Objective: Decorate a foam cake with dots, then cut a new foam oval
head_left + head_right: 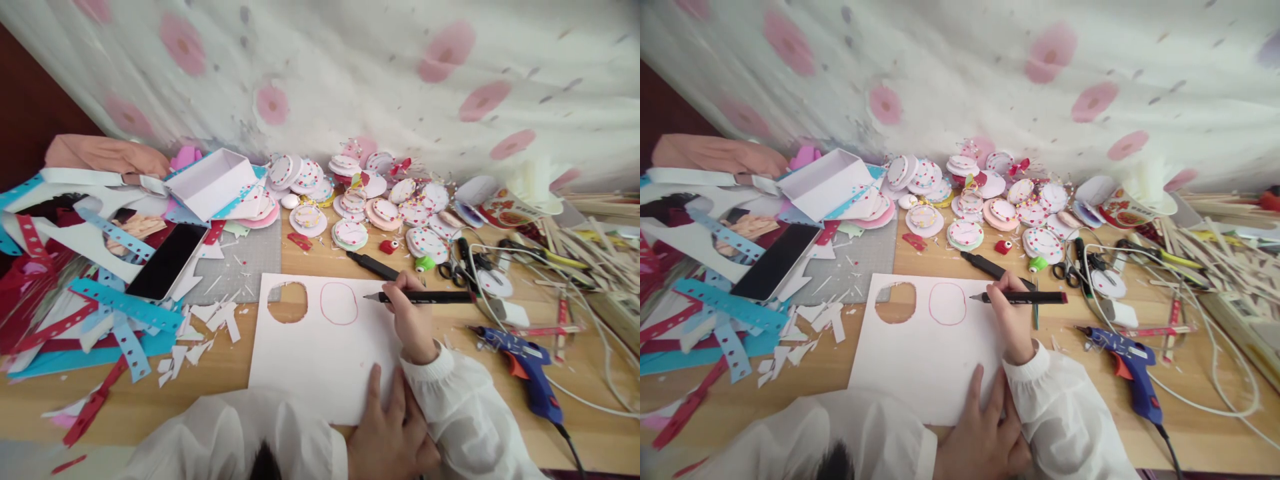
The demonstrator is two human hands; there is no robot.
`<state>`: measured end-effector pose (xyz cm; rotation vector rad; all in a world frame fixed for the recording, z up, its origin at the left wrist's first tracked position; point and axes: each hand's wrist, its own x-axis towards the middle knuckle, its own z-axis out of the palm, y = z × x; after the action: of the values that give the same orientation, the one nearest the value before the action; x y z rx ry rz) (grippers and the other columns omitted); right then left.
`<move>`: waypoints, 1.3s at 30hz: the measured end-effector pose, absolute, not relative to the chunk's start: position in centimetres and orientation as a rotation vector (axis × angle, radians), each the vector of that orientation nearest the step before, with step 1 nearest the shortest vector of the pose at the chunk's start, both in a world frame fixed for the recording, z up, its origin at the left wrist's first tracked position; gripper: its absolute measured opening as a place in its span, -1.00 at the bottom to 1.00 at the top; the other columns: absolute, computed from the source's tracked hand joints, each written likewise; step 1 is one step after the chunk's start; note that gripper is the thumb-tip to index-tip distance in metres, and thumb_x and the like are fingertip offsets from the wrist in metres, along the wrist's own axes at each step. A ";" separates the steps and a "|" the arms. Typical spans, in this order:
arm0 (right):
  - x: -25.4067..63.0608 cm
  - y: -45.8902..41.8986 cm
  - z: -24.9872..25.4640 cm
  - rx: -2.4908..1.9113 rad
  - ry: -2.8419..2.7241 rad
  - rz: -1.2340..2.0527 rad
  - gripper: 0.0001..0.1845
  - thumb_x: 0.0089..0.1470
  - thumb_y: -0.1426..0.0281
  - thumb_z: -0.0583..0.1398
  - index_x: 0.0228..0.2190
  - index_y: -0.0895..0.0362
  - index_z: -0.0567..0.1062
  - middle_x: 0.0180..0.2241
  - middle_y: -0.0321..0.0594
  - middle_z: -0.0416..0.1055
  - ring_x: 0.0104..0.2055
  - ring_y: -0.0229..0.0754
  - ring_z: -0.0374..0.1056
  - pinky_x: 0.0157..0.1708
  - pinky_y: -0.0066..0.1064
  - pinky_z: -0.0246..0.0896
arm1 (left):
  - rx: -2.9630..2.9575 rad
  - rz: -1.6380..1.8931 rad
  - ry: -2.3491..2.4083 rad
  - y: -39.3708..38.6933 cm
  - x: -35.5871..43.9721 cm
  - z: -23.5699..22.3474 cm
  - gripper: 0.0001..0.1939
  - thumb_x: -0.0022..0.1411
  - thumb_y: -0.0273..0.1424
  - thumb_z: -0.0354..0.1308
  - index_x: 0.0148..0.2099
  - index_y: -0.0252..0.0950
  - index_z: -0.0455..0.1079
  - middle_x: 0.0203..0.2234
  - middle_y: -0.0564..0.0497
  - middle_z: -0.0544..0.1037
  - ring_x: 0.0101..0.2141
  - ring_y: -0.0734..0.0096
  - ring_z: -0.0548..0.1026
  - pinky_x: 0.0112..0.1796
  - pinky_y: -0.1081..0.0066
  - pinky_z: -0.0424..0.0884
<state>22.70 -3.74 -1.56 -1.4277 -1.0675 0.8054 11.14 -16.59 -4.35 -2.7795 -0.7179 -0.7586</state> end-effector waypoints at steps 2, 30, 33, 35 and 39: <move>22.3 -3.8 -1.5 -1.465 -1.063 0.778 -0.63 0.00 0.23 0.22 -0.61 0.08 0.17 -0.65 -0.44 0.08 -0.61 -0.35 0.01 -0.60 -0.46 -0.04 | -2.782 -0.768 -0.733 -16.7 11.3 -4.5 -0.80 0.29 -0.29 0.02 -0.20 -0.22 0.44 -0.15 -0.04 0.55 0.00 -0.13 0.43 0.09 -0.39 -0.13; 19.5 -3.6 -2.0 -1.465 -1.418 0.935 -0.78 0.03 0.21 0.24 -0.47 0.07 0.37 -0.47 -0.28 0.37 -0.45 -0.23 0.23 -0.45 -0.39 0.11 | -2.823 -0.776 -0.712 -16.5 11.2 -4.2 -0.78 0.31 -0.28 0.01 -0.14 -0.10 0.48 -0.23 0.08 0.58 -0.12 -0.05 0.52 0.03 -0.36 0.11; 19.6 -3.6 -1.9 -1.469 -1.431 0.936 -0.78 0.02 0.21 0.25 -0.49 0.07 0.37 -0.47 -0.27 0.37 -0.44 -0.21 0.23 -0.44 -0.39 0.12 | -2.832 -0.751 -0.702 -16.5 11.1 -4.2 -0.79 0.30 -0.26 0.03 -0.13 -0.09 0.48 -0.22 0.09 0.58 -0.11 -0.04 0.51 0.04 -0.34 0.12; 19.6 -3.6 -1.9 -1.466 -1.440 0.939 -0.78 0.02 0.22 0.25 -0.49 0.07 0.37 -0.48 -0.27 0.36 -0.44 -0.21 0.22 -0.45 -0.39 0.11 | -2.827 -0.771 -0.708 -16.5 11.2 -4.2 -0.79 0.30 -0.26 0.04 -0.14 -0.09 0.48 -0.23 0.09 0.58 -0.10 -0.04 0.51 0.06 -0.34 0.10; 19.7 -3.6 -1.9 -1.457 -1.467 0.953 -0.80 0.04 0.26 0.23 -0.50 0.07 0.35 -0.48 -0.28 0.35 -0.43 -0.22 0.21 -0.43 -0.40 0.11 | -2.841 -0.744 -0.694 -16.5 11.2 -4.2 -0.80 0.29 -0.27 0.05 -0.15 -0.11 0.48 -0.24 0.08 0.58 -0.11 -0.07 0.51 0.06 -0.41 0.02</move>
<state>19.69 -3.65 -1.87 -1.4570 -1.4667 0.9531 11.21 -16.51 -4.20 -2.8405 -0.6944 -0.7444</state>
